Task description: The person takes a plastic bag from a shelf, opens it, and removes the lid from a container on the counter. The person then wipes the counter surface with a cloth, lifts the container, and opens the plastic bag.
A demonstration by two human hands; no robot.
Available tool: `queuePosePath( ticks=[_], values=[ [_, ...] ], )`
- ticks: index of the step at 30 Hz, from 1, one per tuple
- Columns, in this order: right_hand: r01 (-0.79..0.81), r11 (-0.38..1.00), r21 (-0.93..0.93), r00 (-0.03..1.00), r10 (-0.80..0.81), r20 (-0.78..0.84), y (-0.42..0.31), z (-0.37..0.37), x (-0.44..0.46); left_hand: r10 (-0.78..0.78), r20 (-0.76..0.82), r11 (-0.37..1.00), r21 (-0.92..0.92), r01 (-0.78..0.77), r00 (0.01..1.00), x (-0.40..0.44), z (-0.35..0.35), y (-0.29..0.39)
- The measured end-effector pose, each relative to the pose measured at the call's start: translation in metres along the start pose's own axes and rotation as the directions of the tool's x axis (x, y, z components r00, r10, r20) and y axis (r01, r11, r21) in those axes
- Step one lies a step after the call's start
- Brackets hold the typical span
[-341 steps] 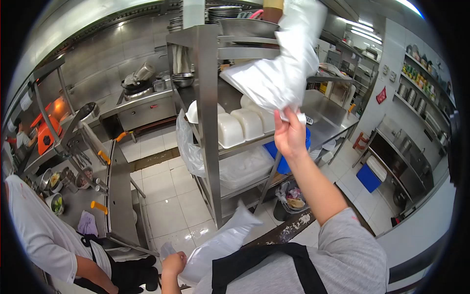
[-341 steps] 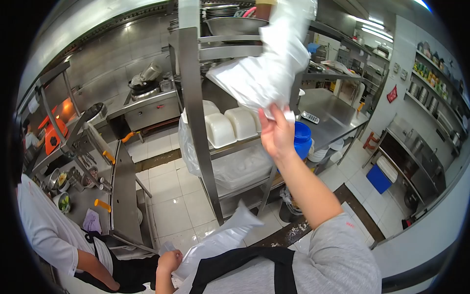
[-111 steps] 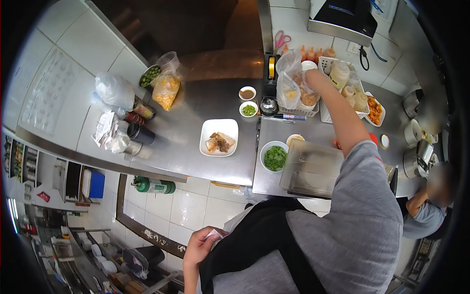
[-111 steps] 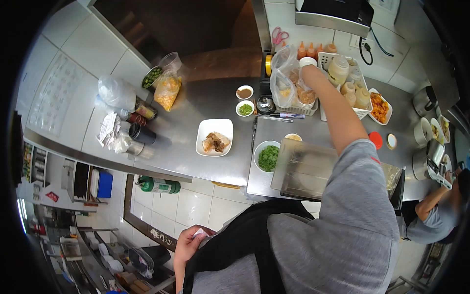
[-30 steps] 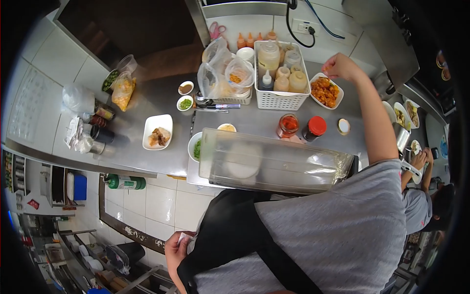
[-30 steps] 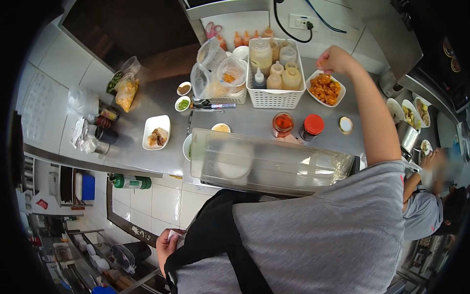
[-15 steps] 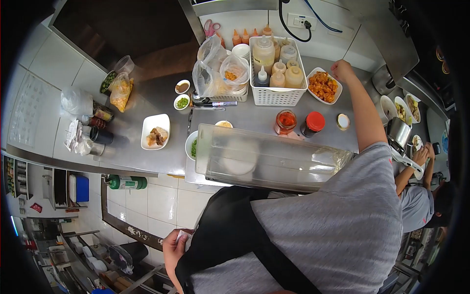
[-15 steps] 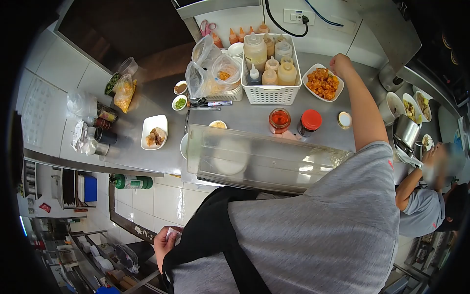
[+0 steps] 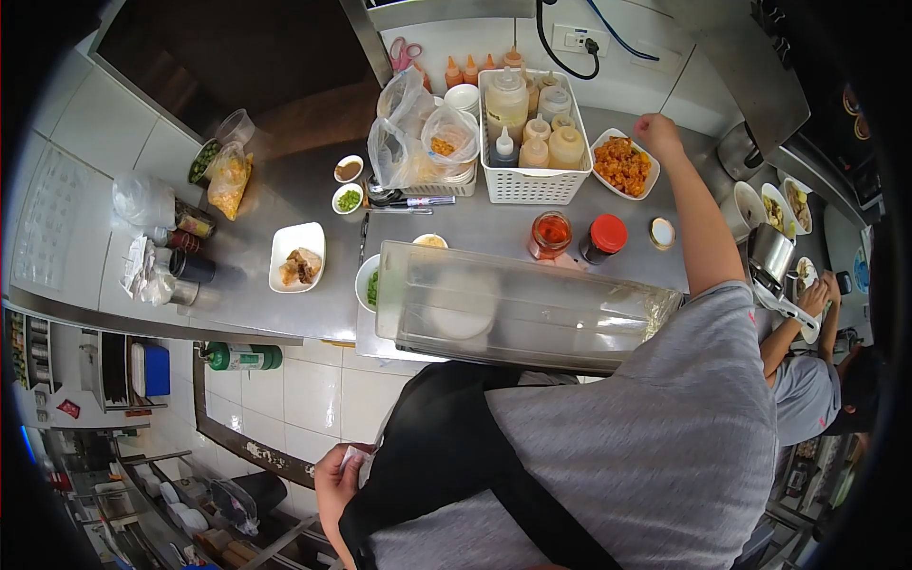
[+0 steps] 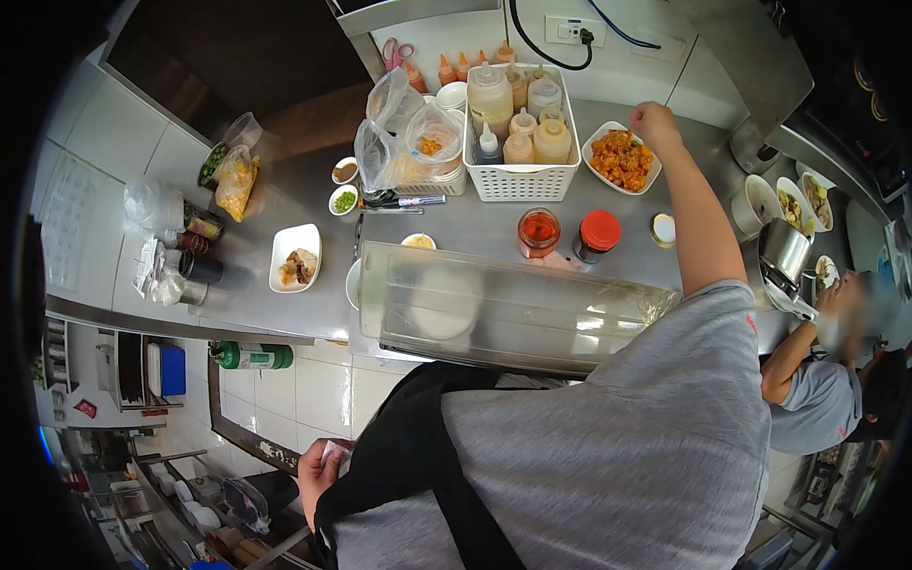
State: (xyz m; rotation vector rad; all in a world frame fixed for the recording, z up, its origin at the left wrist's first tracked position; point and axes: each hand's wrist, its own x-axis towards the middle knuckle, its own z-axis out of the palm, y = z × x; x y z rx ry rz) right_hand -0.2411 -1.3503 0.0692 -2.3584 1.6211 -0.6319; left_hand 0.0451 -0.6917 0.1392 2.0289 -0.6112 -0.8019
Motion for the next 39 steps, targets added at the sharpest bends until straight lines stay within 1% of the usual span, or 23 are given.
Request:
queuePosePath(
  ticks=[2, 3, 5, 6, 8, 9, 11, 14, 18, 20, 21, 23, 24, 26, 27, 29, 30, 32, 33, 35, 36, 38, 39],
  values=[
    [0.068, 0.994, -0.08, 0.955, -0.042, 0.293, 0.006, 0.008, -0.003, -0.01, -0.007, 1.0, 0.013, 0.01, 1.0, -0.001, 0.0, 0.0],
    [0.067, 0.995, -0.08, 0.955, -0.041, 0.293, 0.01, 0.011, -0.003, -0.015, -0.01, 1.0, 0.014, 0.015, 1.0, -0.001, 0.0, -0.002],
    [-0.053, 0.996, -0.078, 0.969, 0.07, 0.238, -0.011, -0.003, -0.013, -0.019, -0.014, 1.0, 0.014, 0.019, 1.0, 0.0, -0.001, -0.005],
    [-0.052, 0.996, -0.078, 0.969, 0.069, 0.239, -0.016, -0.007, -0.012, -0.008, -0.007, 1.0, 0.011, 0.008, 1.0, 0.001, -0.001, -0.006],
    [-0.115, 0.992, -0.052, 0.99, 0.119, 0.082, -0.019, -0.01, -0.01, 0.001, 0.001, 1.0, 0.01, -0.001, 1.0, 0.001, -0.001, -0.006],
    [-0.116, 0.992, -0.052, 0.989, 0.12, 0.084, -0.013, -0.005, -0.009, -0.007, 0.001, 1.0, 0.007, 0.007, 1.0, 0.0, 0.0, -0.003],
    [0.04, 0.994, -0.106, 0.972, -0.014, 0.234, -0.002, 0.003, -0.012, -0.014, 0.002, 1.0, 0.004, 0.014, 1.0, 0.0, 0.001, -0.002],
    [-0.02, 0.997, -0.074, 0.99, 0.03, 0.139, -0.011, -0.001, -0.019, -0.006, 0.012, 1.0, -0.018, 0.006, 1.0, 0.001, 0.0, -0.01],
    [-0.106, 0.993, -0.054, 0.969, 0.115, 0.217, -0.008, 0.002, -0.015, 0.003, 0.0, 1.0, -0.03, -0.003, 1.0, 0.001, 0.0, -0.013],
    [0.183, 0.964, -0.191, 0.975, -0.153, 0.162, 0.001, 0.011, -0.021, 0.008, 0.002, 1.0, -0.017, -0.008, 1.0, 0.001, 0.0, -0.014],
    [0.182, 0.964, -0.191, 0.975, -0.152, 0.162, 0.004, 0.011, -0.017, 0.014, 0.0, 1.0, -0.022, -0.014, 1.0, 0.001, 0.0, -0.016],
    [-0.129, 0.992, -0.014, 0.972, 0.129, 0.195, -0.017, -0.004, -0.016, 0.019, -0.008, 0.999, -0.03, -0.02, 1.0, 0.001, -0.002, -0.017],
    [-0.124, 0.992, -0.013, 0.972, 0.125, 0.197, -0.009, 0.001, -0.016, 0.032, -0.001, 0.999, 0.001, -0.032, 0.999, 0.002, -0.003, -0.017],
    [0.092, 0.981, -0.173, 0.958, -0.04, 0.283, 0.006, 0.012, -0.019, 0.037, -0.004, 0.999, 0.029, -0.037, 0.999, 0.002, -0.006, -0.019],
    [0.103, 0.98, -0.17, 0.956, -0.05, 0.288, 0.009, 0.016, -0.02, 0.056, -0.013, 0.997, 0.059, -0.055, 0.998, 0.002, -0.007, -0.021],
    [0.069, 0.997, -0.045, 0.996, -0.066, 0.067, 0.003, 0.012, -0.026, 0.077, -0.027, 0.994, 0.086, -0.074, 0.997, 0.002, -0.007, -0.021],
    [0.072, 0.996, -0.047, 0.995, -0.068, 0.069, 0.0, 0.01, -0.023, 0.074, -0.028, 0.994, 0.084, -0.072, 0.997, 0.001, -0.007, -0.025],
    [-0.107, 0.993, -0.04, 0.983, 0.112, 0.147, -0.011, -0.004, -0.028, 0.084, -0.014, 0.991, 0.102, -0.082, 0.996, 0.003, -0.008, -0.03],
    [-0.123, 0.991, -0.047, 0.982, 0.129, 0.14, 0.003, 0.002, -0.029, 0.091, 0.004, 0.991, 0.103, -0.09, 0.996, 0.003, -0.005, -0.027],
    [0.122, 0.958, 0.258, 0.987, -0.145, 0.072, 0.024, 0.016, -0.033, 0.053, -0.027, 0.992, 0.112, -0.05, 0.998, 0.0, 0.0, -0.009],
    [0.112, 0.961, 0.251, 0.989, -0.132, 0.064, 0.032, 0.012, -0.032, 0.062, -0.013, 0.992, 0.113, -0.06, 0.998, 0.001, 0.0, -0.007],
    [-0.243, 0.869, 0.431, 0.968, 0.246, 0.05, 0.033, 0.003, -0.03, 0.015, -0.03, 0.994, 0.109, -0.011, 0.999, 0.0, 0.0, -0.007],
    [-0.245, 0.869, 0.429, 0.967, 0.251, 0.042, 0.04, 0.0, -0.031, -0.007, -0.025, 0.996, 0.087, 0.009, 1.0, 0.0, 0.001, -0.007]
  ],
)
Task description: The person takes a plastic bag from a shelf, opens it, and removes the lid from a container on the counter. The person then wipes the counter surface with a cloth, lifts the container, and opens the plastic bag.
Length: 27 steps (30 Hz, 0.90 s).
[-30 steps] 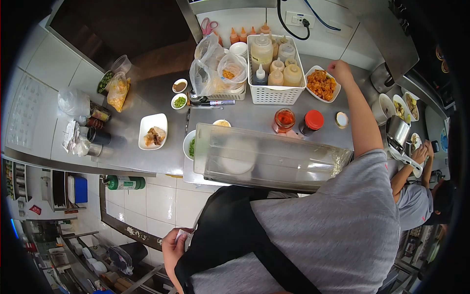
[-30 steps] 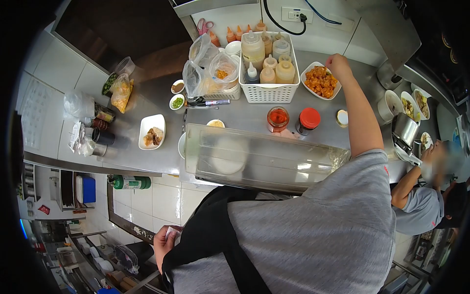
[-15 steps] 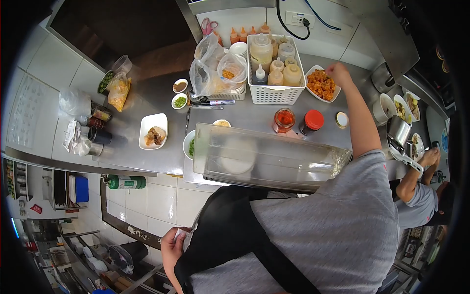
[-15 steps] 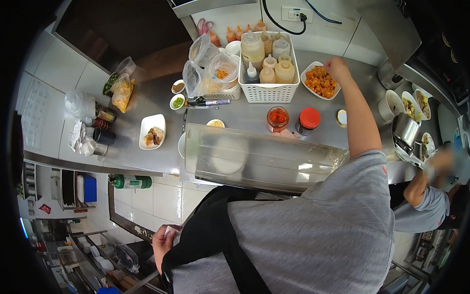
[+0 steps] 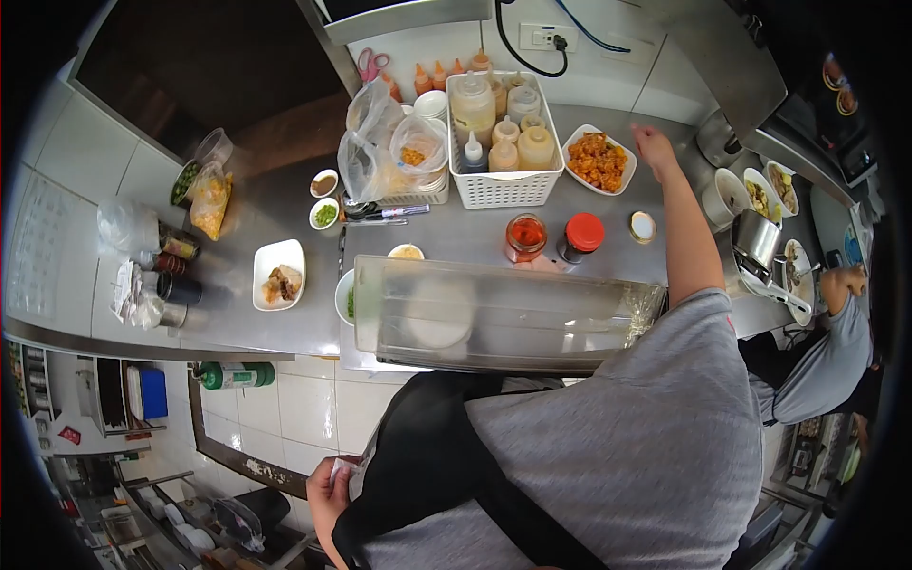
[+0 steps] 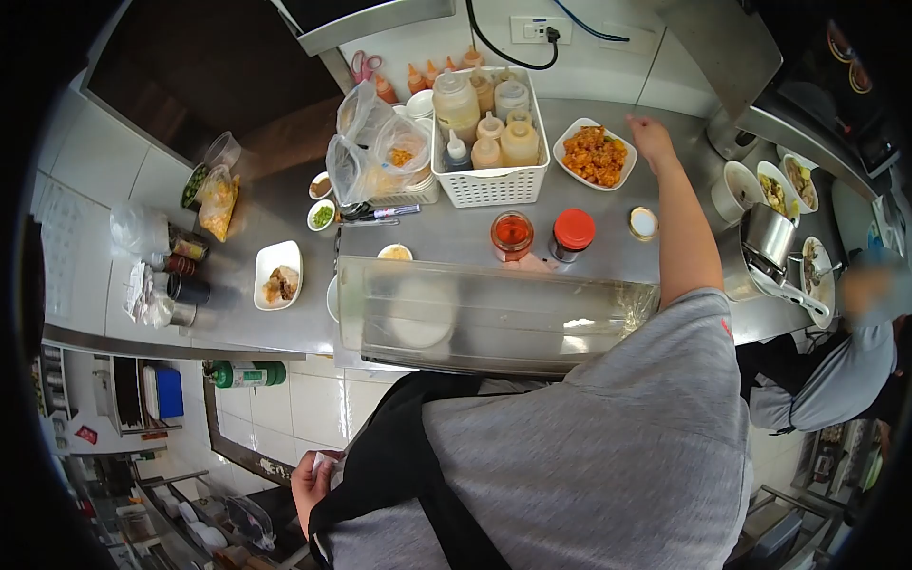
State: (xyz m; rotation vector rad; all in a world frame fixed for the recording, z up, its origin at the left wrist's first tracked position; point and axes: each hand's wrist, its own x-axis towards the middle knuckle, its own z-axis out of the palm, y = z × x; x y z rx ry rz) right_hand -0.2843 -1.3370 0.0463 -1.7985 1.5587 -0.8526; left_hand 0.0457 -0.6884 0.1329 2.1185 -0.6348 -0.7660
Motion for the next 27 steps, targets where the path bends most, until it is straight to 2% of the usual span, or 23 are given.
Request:
queuePosePath(
  ticks=[2, 3, 5, 6, 8, 9, 12, 13, 15, 17, 19, 20, 24, 27],
  values=[
    [-0.247, 0.963, 0.112, 0.969, 0.249, -0.005, 0.03, -0.007, 0.006, 0.017, 0.005, 1.0, -0.012, -0.017, 1.0, 0.001, 0.004, 0.002],
    [-0.247, 0.963, 0.112, 0.968, 0.249, -0.009, 0.046, -0.004, 0.008, 0.029, 0.003, 0.999, -0.025, -0.029, 1.0, 0.002, 0.005, 0.003],
    [-0.403, 0.915, 0.018, 0.914, 0.402, 0.052, 0.068, 0.001, 0.005, 0.008, 0.013, 1.0, -0.022, -0.008, 1.0, 0.003, 0.006, 0.005],
    [-0.405, 0.914, 0.018, 0.913, 0.404, 0.047, 0.073, 0.0, 0.001, -0.016, 0.02, 1.0, -0.016, 0.017, 1.0, 0.003, 0.006, 0.005],
    [-0.474, 0.851, 0.226, 0.878, 0.438, 0.194, 0.07, 0.001, -0.014, 0.003, 0.041, 1.0, -0.005, -0.002, 0.999, 0.005, 0.004, -0.002],
    [-0.483, 0.846, 0.228, 0.874, 0.448, 0.187, 0.067, -0.004, -0.018, 0.017, 0.062, 1.0, 0.007, -0.018, 0.998, 0.007, 0.004, -0.004],
    [-0.51, 0.817, 0.268, 0.836, 0.396, 0.381, 0.044, -0.036, -0.037, 0.024, 0.078, 0.999, 0.031, -0.027, 0.997, 0.012, 0.004, 0.008],
    [-0.522, 0.809, 0.27, 0.831, 0.412, 0.373, 0.038, -0.047, -0.046, 0.025, 0.095, 0.999, 0.04, -0.029, 0.995, 0.016, 0.005, 0.01],
    [-0.495, 0.824, 0.274, 0.793, 0.3, 0.53, 0.027, -0.068, -0.065, 0.052, 0.073, 0.999, 0.006, -0.052, 0.996, 0.027, 0.009, 0.007],
    [-0.516, 0.807, 0.288, 0.772, 0.292, 0.565, 0.005, -0.084, -0.095, 0.015, 0.091, 0.998, -0.056, -0.01, 0.996, 0.038, 0.018, 0.001],
    [-0.483, 0.86, 0.161, 0.711, 0.278, 0.646, -0.008, -0.091, -0.122, -0.038, 0.217, 0.966, -0.242, 0.091, 0.976, 0.054, 0.028, 0.007],
    [-0.489, 0.864, 0.122, 0.674, 0.285, 0.681, -0.008, -0.094, -0.132, -0.096, 0.28, 0.963, -0.215, 0.16, 0.955, 0.063, 0.033, 0.011],
    [-0.42, 0.907, 0.03, 0.676, 0.291, 0.677, 0.015, -0.115, -0.166, 0.023, 0.444, 0.984, -0.167, 0.057, 0.896, 0.084, 0.057, 0.019],
    [-0.469, 0.875, 0.12, 0.709, 0.292, 0.642, 0.036, -0.138, -0.193, -0.002, 0.434, 0.982, -0.167, 0.083, 0.901, 0.096, 0.07, 0.017]
  ],
)
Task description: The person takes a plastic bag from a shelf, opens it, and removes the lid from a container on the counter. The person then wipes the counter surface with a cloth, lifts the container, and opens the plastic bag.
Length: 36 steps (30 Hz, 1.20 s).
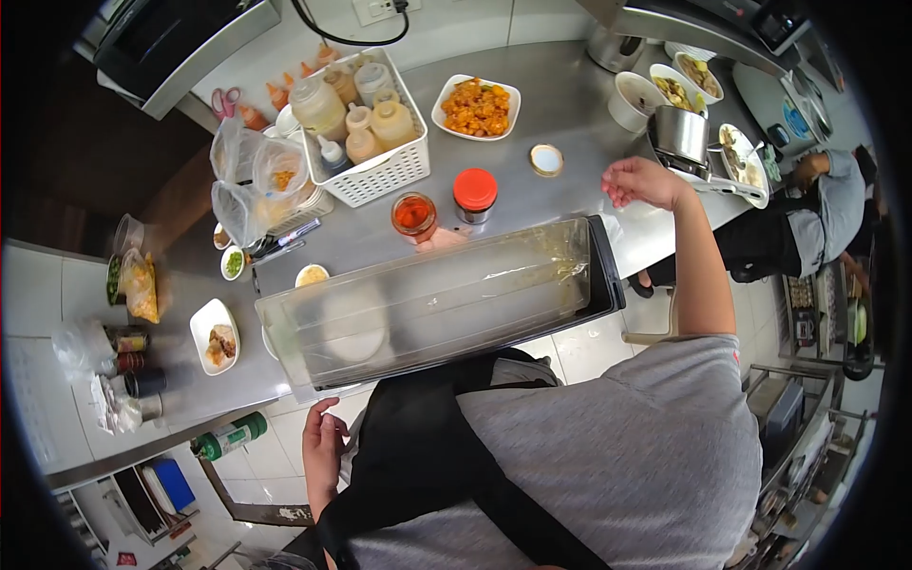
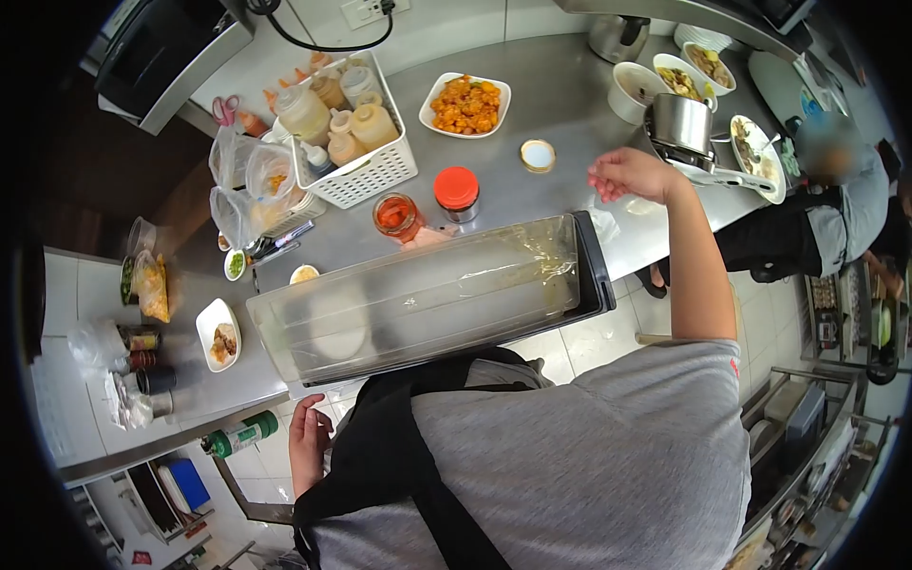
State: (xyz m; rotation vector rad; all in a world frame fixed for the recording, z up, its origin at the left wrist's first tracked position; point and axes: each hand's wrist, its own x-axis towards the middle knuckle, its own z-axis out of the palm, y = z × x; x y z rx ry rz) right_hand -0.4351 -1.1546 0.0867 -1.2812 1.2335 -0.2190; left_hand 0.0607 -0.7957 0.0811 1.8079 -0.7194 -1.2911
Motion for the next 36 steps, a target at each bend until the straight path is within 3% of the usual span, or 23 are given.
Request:
queuePosePath(
  ticks=[2, 4, 5, 6, 8, 10, 13, 15, 17, 18, 20, 24, 25, 29, 31, 32, 36],
  values=[
    [-0.029, 0.999, -0.031, 1.0, 0.029, -0.008, 0.011, 0.003, -0.019, 0.004, -0.021, 1.0, -0.026, -0.005, 1.0, 0.009, 0.005, 0.0],
    [0.036, 0.987, -0.156, 0.994, -0.051, -0.095, 0.029, 0.01, -0.023, 0.003, -0.051, 0.998, -0.059, -0.006, 0.999, 0.015, 0.009, -0.003],
    [0.1, 0.934, -0.343, 0.993, -0.113, -0.017, 0.042, 0.008, -0.017, 0.014, -0.05, 0.996, -0.09, -0.019, 0.999, 0.019, 0.009, -0.005],
    [0.097, 0.934, -0.344, 0.994, -0.11, -0.017, 0.057, 0.011, -0.014, 0.026, -0.05, 0.992, -0.12, -0.032, 0.998, 0.021, 0.01, -0.005],
    [0.301, 0.742, -0.599, 0.912, -0.408, -0.047, 0.063, 0.045, -0.021, 0.033, -0.056, 0.992, -0.118, -0.04, 0.998, 0.022, 0.012, -0.004],
    [0.221, 0.943, -0.248, 0.928, -0.282, -0.244, 0.114, 0.072, 0.006, 0.058, -0.026, 0.993, -0.102, -0.061, 0.998, 0.026, 0.011, -0.008],
    [0.353, 0.935, 0.036, 0.883, -0.32, -0.345, 0.152, 0.095, 0.008, 0.061, -0.042, 0.991, -0.117, -0.066, 0.997, 0.025, 0.013, -0.011],
    [0.362, 0.93, 0.061, 0.86, -0.308, -0.406, 0.147, 0.091, 0.006, 0.057, -0.053, 0.989, -0.134, -0.063, 0.997, 0.023, 0.014, -0.013],
    [0.328, 0.827, -0.456, 0.725, -0.53, -0.439, 0.125, 0.085, 0.001, 0.053, -0.054, 0.988, -0.141, -0.06, 0.997, 0.022, 0.012, -0.015],
    [0.328, 0.827, -0.456, 0.724, -0.53, -0.441, 0.123, 0.079, 0.006, 0.065, -0.082, 0.988, -0.136, -0.075, 0.995, 0.023, 0.011, -0.018],
    [0.276, 0.727, -0.628, 0.549, -0.656, -0.518, 0.119, 0.065, 0.018, 0.078, -0.105, 0.987, -0.13, -0.091, 0.991, 0.022, 0.01, -0.02],
    [0.214, 0.836, -0.505, 0.602, -0.52, -0.606, 0.092, 0.059, 0.028, 0.08, -0.147, 0.985, -0.138, -0.101, 0.986, 0.018, 0.008, -0.021],
    [0.214, 0.802, -0.558, 0.55, -0.571, -0.61, 0.088, 0.058, 0.033, 0.086, -0.149, 0.985, -0.134, -0.107, 0.985, 0.016, 0.008, -0.02],
    [0.157, 0.822, -0.548, 0.606, -0.518, -0.604, 0.08, 0.056, 0.045, 0.096, -0.189, 0.982, -0.14, -0.124, 0.977, 0.013, 0.004, -0.025],
    [0.169, 0.75, -0.64, 0.517, -0.62, -0.59, 0.089, 0.057, 0.057, 0.088, -0.201, 0.982, -0.148, -0.119, 0.976, 0.01, 0.002, -0.028],
    [0.174, 0.747, -0.642, 0.52, -0.623, -0.584, 0.093, 0.056, 0.061, 0.086, -0.208, 0.981, -0.151, -0.118, 0.974, 0.009, 0.002, -0.028],
    [0.0, 0.77, -0.638, 0.723, -0.44, -0.532, 0.104, 0.05, 0.066, 0.066, -0.216, 0.981, -0.166, -0.104, 0.974, 0.003, 0.0, -0.029]
  ],
)
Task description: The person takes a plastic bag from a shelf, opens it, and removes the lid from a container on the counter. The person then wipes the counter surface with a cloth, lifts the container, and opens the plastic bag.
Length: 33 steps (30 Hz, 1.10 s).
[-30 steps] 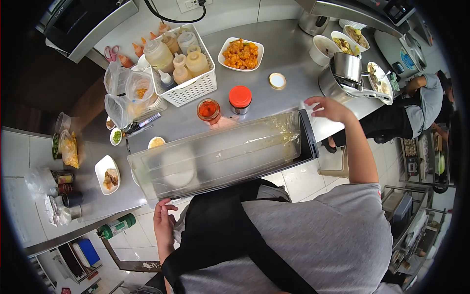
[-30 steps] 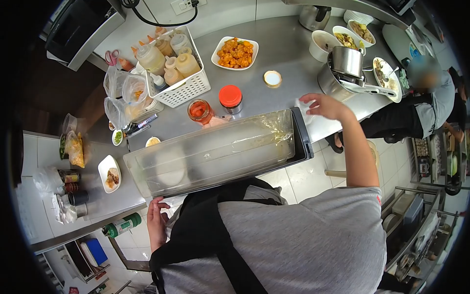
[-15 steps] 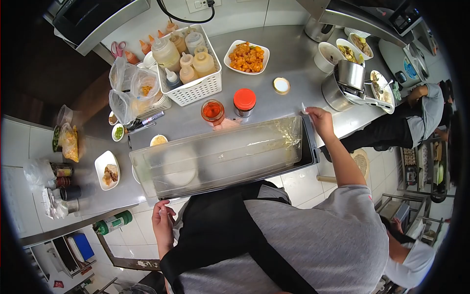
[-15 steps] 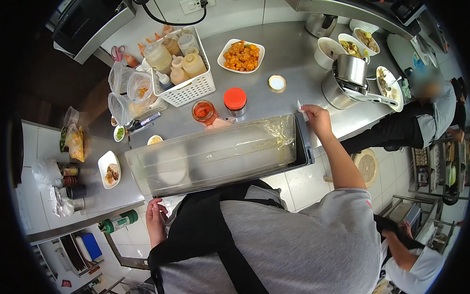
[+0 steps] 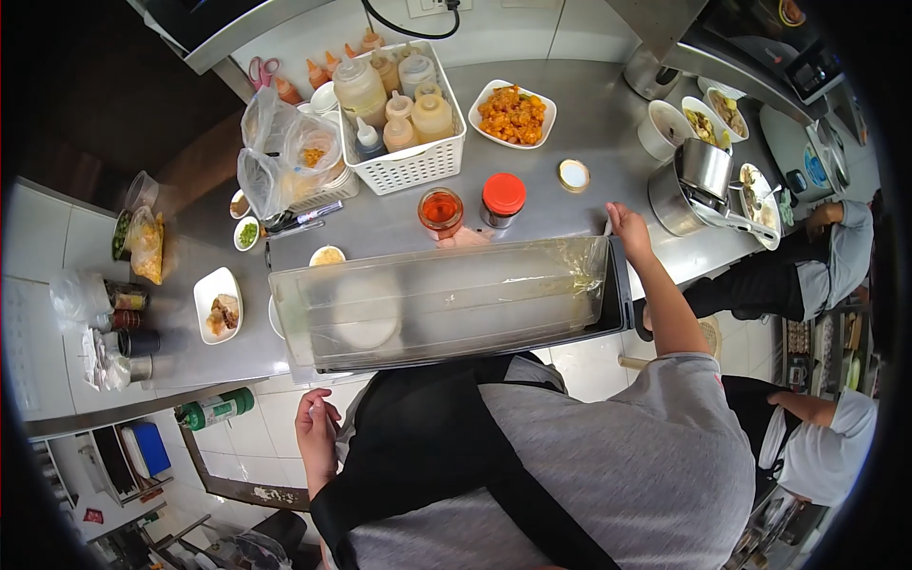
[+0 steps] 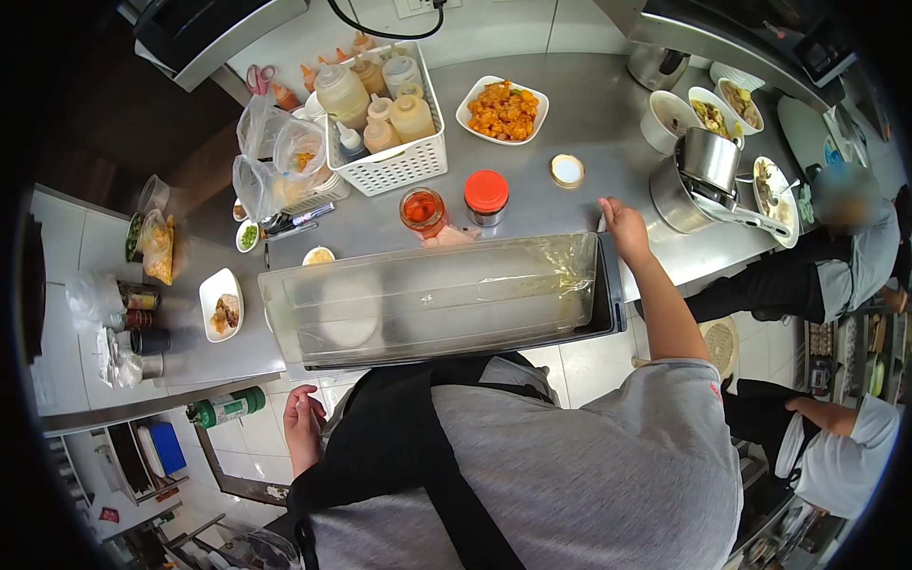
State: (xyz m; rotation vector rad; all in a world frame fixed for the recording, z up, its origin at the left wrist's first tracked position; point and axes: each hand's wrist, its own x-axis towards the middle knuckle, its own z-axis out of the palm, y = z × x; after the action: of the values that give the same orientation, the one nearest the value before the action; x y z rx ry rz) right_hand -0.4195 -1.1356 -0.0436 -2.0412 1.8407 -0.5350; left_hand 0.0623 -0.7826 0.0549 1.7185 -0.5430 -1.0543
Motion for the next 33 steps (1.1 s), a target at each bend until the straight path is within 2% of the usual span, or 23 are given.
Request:
queuePosePath(
  ticks=[1, 2, 3, 4, 5, 7, 8, 10, 11, 12, 14, 16, 18, 19, 21, 22, 24, 26, 28, 30, 32, 33],
  values=[
    [-0.046, 0.999, -0.024, 0.993, 0.048, 0.104, 0.0, 0.0, -0.001, -0.011, 0.001, 1.0, -0.012, 0.011, 1.0, -0.001, -0.001, 0.0],
    [-0.04, 0.999, -0.023, 0.994, 0.042, 0.104, -0.001, -0.001, 0.0, -0.009, -0.004, 1.0, -0.016, 0.009, 1.0, 0.0, -0.002, 0.0],
    [-0.129, 0.954, 0.272, 0.982, 0.084, 0.17, -0.002, -0.001, 0.001, -0.002, -0.01, 1.0, -0.015, 0.002, 1.0, 0.0, -0.003, -0.001],
    [-0.226, 0.815, 0.533, 0.963, 0.105, 0.248, -0.002, -0.002, -0.001, 0.004, -0.015, 1.0, -0.014, -0.004, 1.0, -0.002, -0.004, -0.002],
    [-0.226, 0.815, 0.533, 0.963, 0.102, 0.251, -0.001, -0.005, -0.004, 0.003, -0.019, 1.0, -0.014, -0.003, 1.0, -0.003, -0.005, -0.003],
    [0.119, 0.958, 0.26, 0.954, -0.183, 0.239, -0.003, -0.018, -0.008, -0.002, -0.04, 1.0, 0.006, 0.002, 0.999, -0.003, -0.005, -0.002],
    [0.125, 0.957, 0.262, 0.953, -0.189, 0.237, -0.014, -0.029, -0.006, 0.001, -0.044, 1.0, 0.003, -0.001, 0.999, -0.004, -0.006, -0.001],
    [0.141, 0.99, 0.003, 0.87, -0.125, 0.477, -0.04, -0.065, -0.002, -0.019, -0.05, 1.0, -0.01, 0.018, 0.999, -0.007, -0.008, -0.001],
    [0.044, 0.996, 0.083, 0.839, -0.082, 0.538, -0.059, -0.083, 0.007, -0.02, -0.056, 1.0, -0.013, 0.019, 0.998, -0.008, -0.01, -0.002],
    [0.051, 0.995, 0.083, 0.836, -0.088, 0.541, -0.06, -0.082, 0.022, -0.02, -0.061, 1.0, -0.018, 0.018, 0.998, -0.009, -0.011, -0.003],
    [0.032, 0.98, 0.198, 0.913, -0.11, 0.393, -0.06, -0.078, 0.057, -0.021, -0.078, 0.999, -0.028, 0.019, 0.997, -0.012, -0.013, -0.004],
    [0.023, 0.984, 0.176, 0.957, -0.072, 0.279, -0.075, -0.057, 0.094, -0.03, -0.096, 0.999, -0.028, 0.028, 0.995, -0.017, -0.015, -0.004],
    [-0.166, 0.887, 0.431, 0.98, 0.1, 0.171, -0.097, -0.026, 0.126, -0.023, -0.125, 0.999, -0.033, 0.019, 0.992, -0.021, -0.019, -0.008],
    [-0.157, 0.888, 0.433, 0.98, 0.087, 0.178, -0.101, -0.014, 0.141, -0.015, -0.142, 0.999, -0.035, 0.01, 0.99, -0.023, -0.021, -0.009],
    [-0.487, 0.638, 0.597, 0.872, 0.32, 0.369, -0.112, 0.012, 0.165, -0.019, -0.171, 0.999, -0.049, 0.011, 0.985, -0.03, -0.024, -0.009],
    [-0.479, 0.641, 0.599, 0.876, 0.302, 0.377, -0.113, 0.023, 0.171, -0.025, -0.186, 0.998, -0.061, 0.014, 0.982, -0.033, -0.026, -0.009],
    [-0.487, 0.555, 0.674, 0.865, 0.201, 0.46, -0.103, 0.041, 0.186, -0.03, -0.231, 0.996, -0.084, 0.011, 0.973, -0.04, -0.031, -0.011],
    [-0.454, 0.525, 0.72, 0.879, 0.134, 0.457, -0.101, 0.047, 0.188, -0.038, -0.265, 0.994, -0.11, 0.009, 0.963, -0.046, -0.036, -0.016],
    [-0.444, 0.559, 0.7, 0.892, 0.199, 0.407, -0.112, 0.039, 0.176, -0.051, -0.276, 0.99, -0.138, 0.013, 0.96, -0.049, -0.041, -0.023],
    [-0.414, 0.577, 0.704, 0.904, 0.171, 0.392, -0.109, 0.037, 0.173, -0.035, -0.298, 0.993, -0.118, -0.001, 0.954, -0.05, -0.041, -0.021],
    [-0.363, 0.678, 0.639, 0.931, 0.248, 0.267, -0.114, 0.021, 0.157, -0.015, -0.311, 0.995, -0.097, -0.016, 0.95, -0.051, -0.041, -0.015],
    [-0.335, 0.703, 0.628, 0.941, 0.215, 0.261, -0.104, 0.015, 0.155, -0.016, -0.304, 0.997, -0.073, -0.007, 0.953, -0.052, -0.043, -0.011]
  ],
)
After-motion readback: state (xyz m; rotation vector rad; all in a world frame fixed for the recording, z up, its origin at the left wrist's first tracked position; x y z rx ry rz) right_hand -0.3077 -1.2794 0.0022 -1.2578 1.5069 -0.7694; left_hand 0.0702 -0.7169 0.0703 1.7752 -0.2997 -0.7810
